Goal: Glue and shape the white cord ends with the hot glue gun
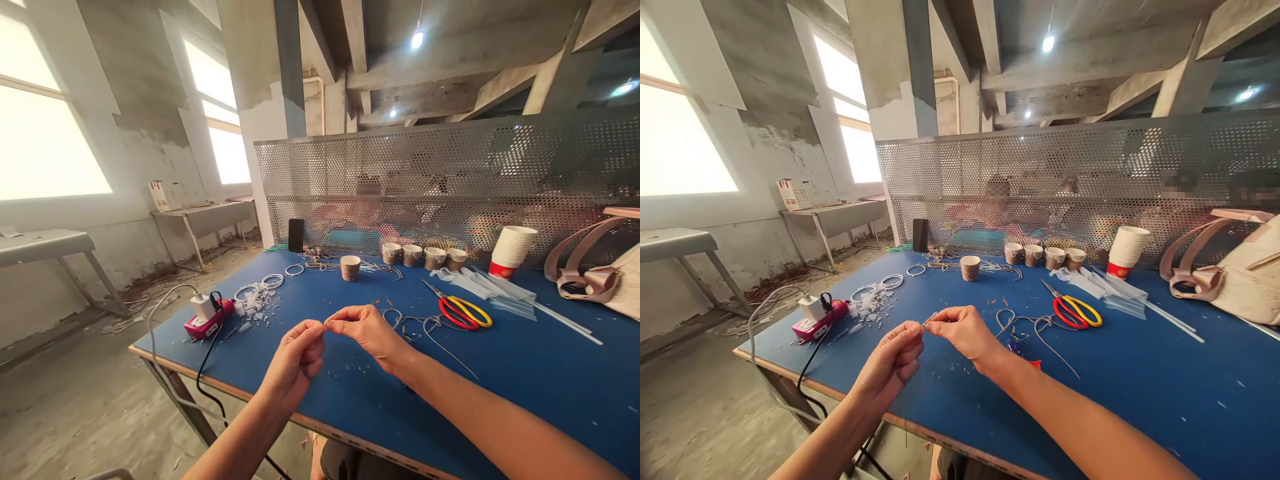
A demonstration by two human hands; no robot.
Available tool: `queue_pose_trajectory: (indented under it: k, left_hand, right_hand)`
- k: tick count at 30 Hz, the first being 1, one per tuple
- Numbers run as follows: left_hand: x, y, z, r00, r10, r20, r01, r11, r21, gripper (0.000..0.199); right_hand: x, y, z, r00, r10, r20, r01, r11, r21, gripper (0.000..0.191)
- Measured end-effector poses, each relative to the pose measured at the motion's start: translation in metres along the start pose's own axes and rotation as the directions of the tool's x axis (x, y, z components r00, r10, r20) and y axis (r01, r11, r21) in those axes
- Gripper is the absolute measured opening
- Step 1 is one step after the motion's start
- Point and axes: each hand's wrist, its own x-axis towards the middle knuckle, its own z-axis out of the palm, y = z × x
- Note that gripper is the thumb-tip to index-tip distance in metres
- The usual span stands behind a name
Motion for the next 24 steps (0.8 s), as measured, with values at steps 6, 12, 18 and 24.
queue_pose_trajectory:
  k: [6,12,18,24]
  left_hand:
    - [-0.005,-0.006,-0.008,0.984,-0.136,0.117,0.143,0.988,-0.054,0.032]
    - [-0.009,-0.011,-0.011,0.969,-0.186,0.161,0.195,0.980,-0.045,0.028]
    - [-0.009,-0.016,-0.012,0.962,-0.203,0.182,0.223,0.970,-0.098,0.028]
    - [-0.010,-0.020,-0.008,0.975,-0.179,0.134,0.188,0.980,-0.063,0.029]
  right_hand:
    - [-0.006,-0.003,0.000,0.998,0.054,0.028,-0.056,0.994,0.093,0.022]
    - [-0.007,-0.003,-0.005,0.988,0.094,0.121,-0.104,0.991,0.079,0.024]
    - [-0.014,-0.005,-0.007,0.991,0.074,0.116,-0.086,0.990,0.108,0.026]
    - [-0.018,-0.004,-0.008,0.997,-0.008,0.077,0.006,1.000,0.028,0.027]
